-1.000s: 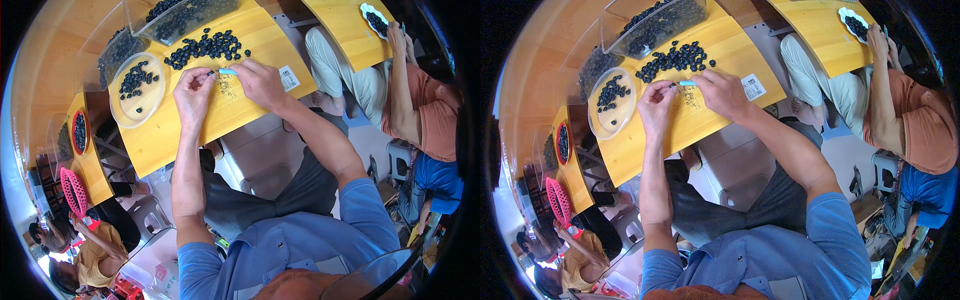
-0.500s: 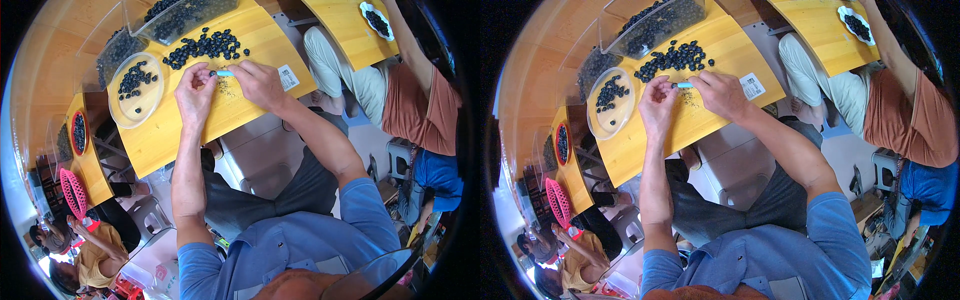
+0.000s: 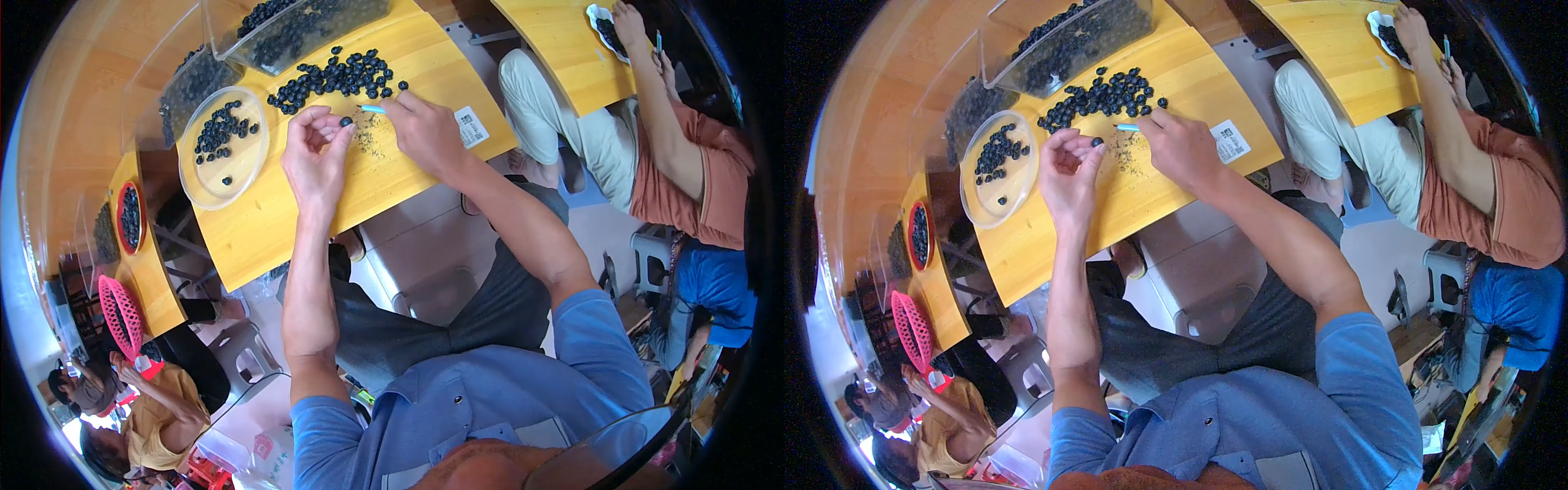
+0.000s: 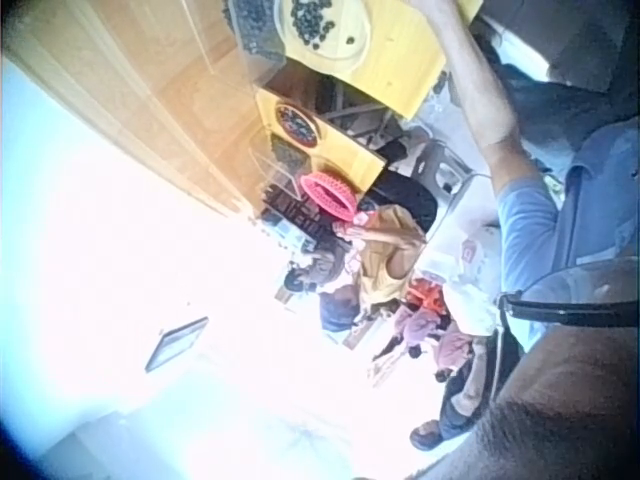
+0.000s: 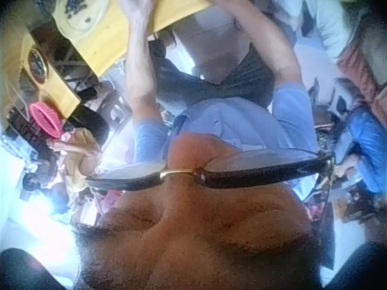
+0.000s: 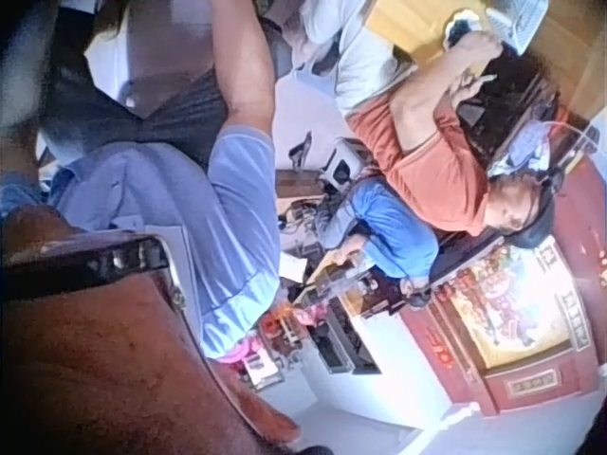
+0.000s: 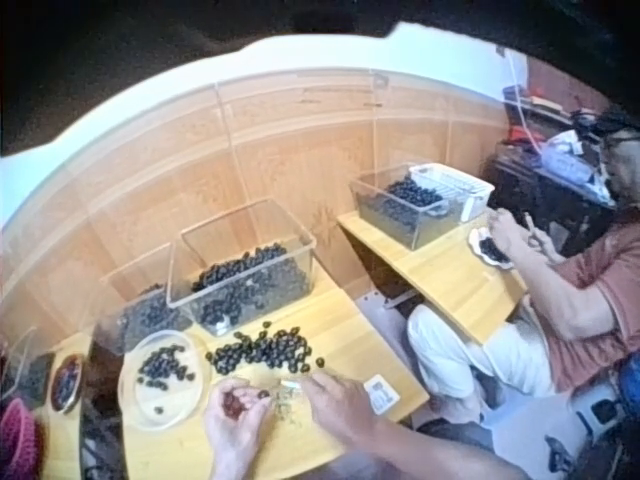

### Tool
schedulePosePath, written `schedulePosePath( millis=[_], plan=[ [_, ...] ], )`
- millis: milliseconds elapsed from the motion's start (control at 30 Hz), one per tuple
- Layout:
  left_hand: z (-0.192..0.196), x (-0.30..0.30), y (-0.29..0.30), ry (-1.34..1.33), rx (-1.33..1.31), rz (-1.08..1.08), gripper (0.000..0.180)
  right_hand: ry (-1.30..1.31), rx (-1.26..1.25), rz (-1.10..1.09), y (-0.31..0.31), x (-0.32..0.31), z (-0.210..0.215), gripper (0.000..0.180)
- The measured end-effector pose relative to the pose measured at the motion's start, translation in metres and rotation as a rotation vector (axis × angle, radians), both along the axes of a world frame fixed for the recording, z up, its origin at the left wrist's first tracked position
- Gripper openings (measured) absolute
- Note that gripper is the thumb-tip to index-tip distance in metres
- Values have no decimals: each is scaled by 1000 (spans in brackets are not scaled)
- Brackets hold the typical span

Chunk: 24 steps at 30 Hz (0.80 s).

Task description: The person sorts and inspects small black round components on a table using tweezers, moving them from a plastic container into a small tray.

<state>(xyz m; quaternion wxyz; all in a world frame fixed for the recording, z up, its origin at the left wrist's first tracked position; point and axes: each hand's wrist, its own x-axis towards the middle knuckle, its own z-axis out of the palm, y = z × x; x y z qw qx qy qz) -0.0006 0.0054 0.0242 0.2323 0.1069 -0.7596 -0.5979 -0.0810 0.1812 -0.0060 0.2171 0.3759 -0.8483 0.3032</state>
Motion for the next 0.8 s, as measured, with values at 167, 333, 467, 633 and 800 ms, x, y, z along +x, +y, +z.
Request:
schedulePosePath(
  millis=[167, 333, 467, 633, 800],
  plan=[
    [-3, 7, 0, 8, -124, 31, 38, 3, 2, -8, 0, 1, 1, 19],
    [1, 10, -4, 12, -286, 42, 35, 27, -11, 14, -1, 1, 3, 16],
    [-2, 9, -3, 20, -250, 66, 33, 56, -52, 51, -1, 1, 4, 17],
    [-2, 5, -1, 17, -238, 64, 29, 126, -152, 115, 2, 4, 9, 24],
    [0, 4, 2, 31, -262, 59, 28, 152, -122, 141, 3, 5, 11, 26]
  ],
)
